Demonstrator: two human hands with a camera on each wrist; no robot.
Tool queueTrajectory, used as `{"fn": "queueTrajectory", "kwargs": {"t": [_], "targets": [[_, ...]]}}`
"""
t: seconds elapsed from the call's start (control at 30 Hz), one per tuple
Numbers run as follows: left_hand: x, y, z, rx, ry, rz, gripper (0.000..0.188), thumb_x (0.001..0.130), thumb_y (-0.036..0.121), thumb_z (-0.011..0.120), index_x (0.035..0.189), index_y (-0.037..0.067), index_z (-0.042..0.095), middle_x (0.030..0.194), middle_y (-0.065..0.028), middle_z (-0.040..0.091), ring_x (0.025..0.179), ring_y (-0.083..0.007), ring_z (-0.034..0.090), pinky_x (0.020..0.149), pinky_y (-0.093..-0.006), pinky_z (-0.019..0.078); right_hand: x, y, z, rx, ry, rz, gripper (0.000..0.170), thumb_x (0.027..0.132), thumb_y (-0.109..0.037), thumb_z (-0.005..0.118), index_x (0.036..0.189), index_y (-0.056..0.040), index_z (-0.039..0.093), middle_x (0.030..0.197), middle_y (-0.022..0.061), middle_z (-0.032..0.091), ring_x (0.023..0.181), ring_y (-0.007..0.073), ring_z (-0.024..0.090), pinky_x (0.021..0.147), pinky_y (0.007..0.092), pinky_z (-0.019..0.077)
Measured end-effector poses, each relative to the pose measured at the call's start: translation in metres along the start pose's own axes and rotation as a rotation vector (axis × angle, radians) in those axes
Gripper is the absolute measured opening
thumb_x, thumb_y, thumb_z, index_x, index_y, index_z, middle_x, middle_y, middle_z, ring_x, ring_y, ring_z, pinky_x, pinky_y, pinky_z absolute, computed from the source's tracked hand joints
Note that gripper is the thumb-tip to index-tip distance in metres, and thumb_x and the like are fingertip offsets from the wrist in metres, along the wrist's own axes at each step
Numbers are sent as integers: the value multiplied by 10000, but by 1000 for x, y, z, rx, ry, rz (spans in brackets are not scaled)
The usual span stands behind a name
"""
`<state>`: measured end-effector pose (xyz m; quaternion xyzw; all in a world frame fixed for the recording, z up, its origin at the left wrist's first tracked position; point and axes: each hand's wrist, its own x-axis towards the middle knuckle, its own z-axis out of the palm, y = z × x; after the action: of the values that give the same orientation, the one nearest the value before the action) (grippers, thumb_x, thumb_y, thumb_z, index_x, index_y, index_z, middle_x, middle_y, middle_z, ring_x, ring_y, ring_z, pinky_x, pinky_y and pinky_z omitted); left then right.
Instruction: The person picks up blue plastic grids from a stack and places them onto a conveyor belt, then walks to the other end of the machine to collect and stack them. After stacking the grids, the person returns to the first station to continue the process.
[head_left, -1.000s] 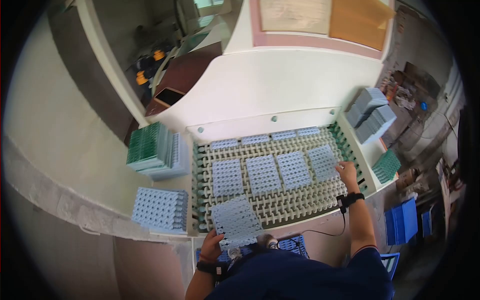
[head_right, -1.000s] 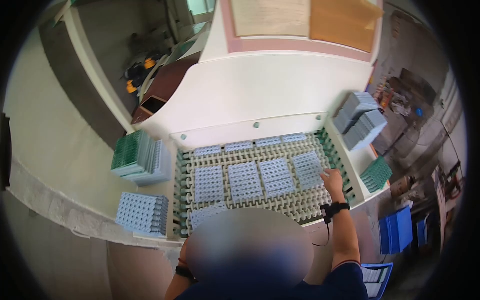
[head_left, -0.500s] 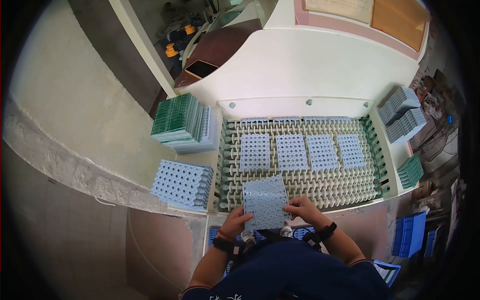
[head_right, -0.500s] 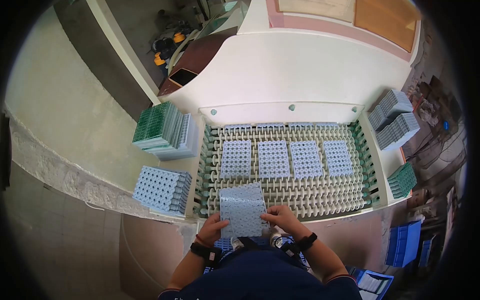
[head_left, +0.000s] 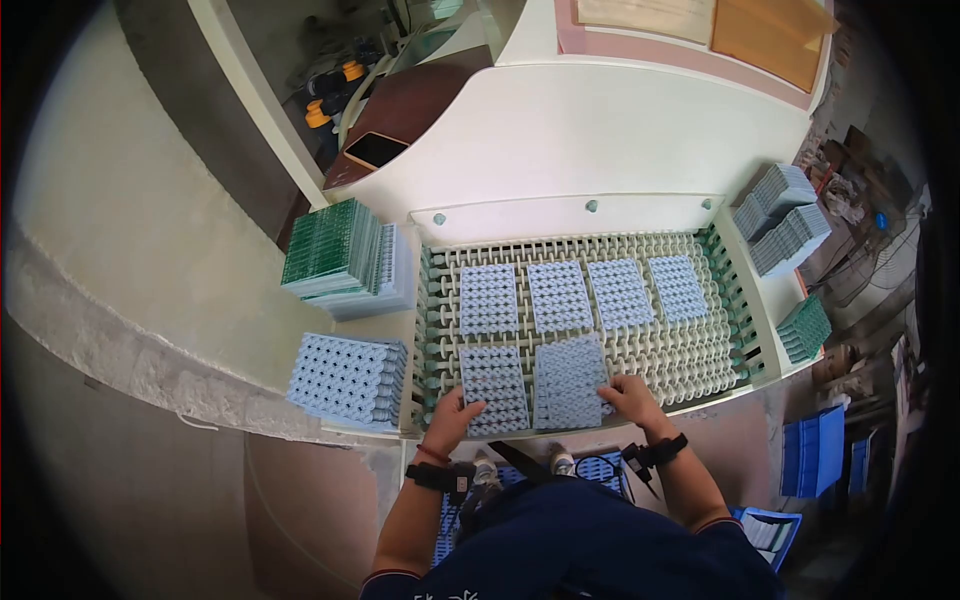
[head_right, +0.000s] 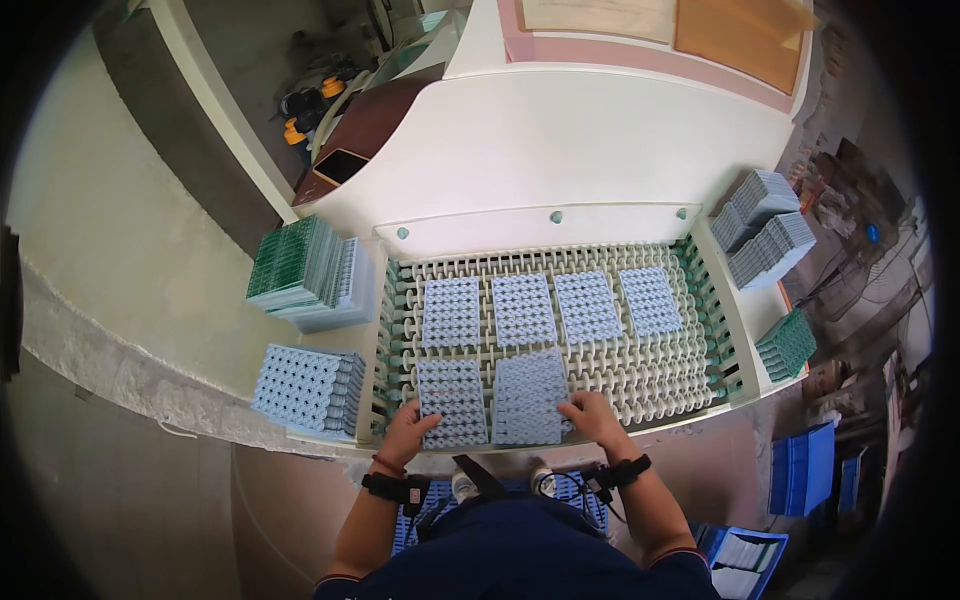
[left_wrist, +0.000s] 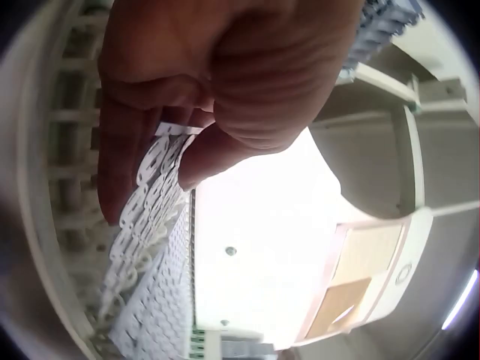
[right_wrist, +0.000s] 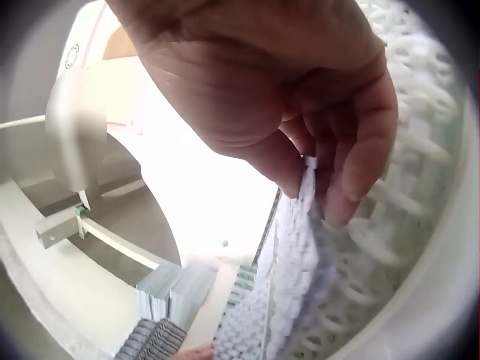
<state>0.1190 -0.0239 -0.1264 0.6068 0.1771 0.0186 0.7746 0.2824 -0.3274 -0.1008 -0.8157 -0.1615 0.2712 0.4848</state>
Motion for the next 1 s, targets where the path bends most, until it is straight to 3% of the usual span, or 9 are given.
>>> {"fn": "queueTrajectory", "kwargs": {"t": [0.17,0.23,0.33,0.47,0.63,0.7,0.77,0.83,1.0], "targets": [[-7,22,11,675,264,132,579,792,195,670,1245,-66,420,1138,-188,559,1000,-252,567,855,-350,456,-8,2,-55,28,60,115,287,830,-178,611,737,92,585,610,82,557,501,155,577,411,278,485],[-13,32,24,1260,396,409,603,758,260,694,1229,-35,461,1214,-232,495,1123,-351,475,952,-404,381,-14,12,-83,22,98,156,276,828,-195,620,778,76,607,620,56,550,494,132,560,415,256,495],[-12,29,26,1279,161,446,583,750,328,687,1206,12,510,1279,-228,445,1204,-403,373,999,-471,304,-22,21,-117,28,184,209,270,807,-195,635,800,75,624,619,50,559,474,127,552,402,246,479],[-14,21,31,1386,93,397,556,766,392,664,1195,60,541,1313,-187,439,1228,-391,367,989,-544,267,-36,30,-159,21,401,223,239,776,-158,644,820,77,649,613,67,581,460,123,543,394,241,464],[-9,21,30,1369,73,388,558,766,381,669,1201,58,535,1326,-196,420,1235,-396,354,1002,-529,256,-41,92,-206,-6,510,260,245,752,-171,675,860,48,662,637,45,587,521,115,557,460,252,480],[-9,24,32,1372,78,368,564,761,365,677,1204,50,526,1323,-217,412,1233,-402,353,1006,-518,256,-42,113,-206,-422,693,68,232,724,-135,691,885,30,663,656,74,617,602,158,592,578,313,503],[-9,27,35,1362,76,384,565,760,356,680,1205,44,522,1320,-227,410,1233,-406,351,1006,-511,261,-45,83,-184,-482,721,112,273,710,-130,712,944,-4,653,811,135,649,718,213,619,682,350,494],[-10,28,37,1358,72,391,567,759,346,683,1205,38,518,1317,-237,409,1233,-410,350,1007,-504,266,-43,77,-162,-571,780,-65,337,710,-158,724,1010,-36,633,1006,170,620,847,277,614,732,363,490],[-13,34,42,1255,61,437,551,766,328,674,1198,26,515,1316,-233,410,1251,-413,333,1026,-482,266,-34,16,-75,-631,558,-392,341,724,-204,712,1021,-64,621,1080,133,595,990,314,568,853,387,454]]}}
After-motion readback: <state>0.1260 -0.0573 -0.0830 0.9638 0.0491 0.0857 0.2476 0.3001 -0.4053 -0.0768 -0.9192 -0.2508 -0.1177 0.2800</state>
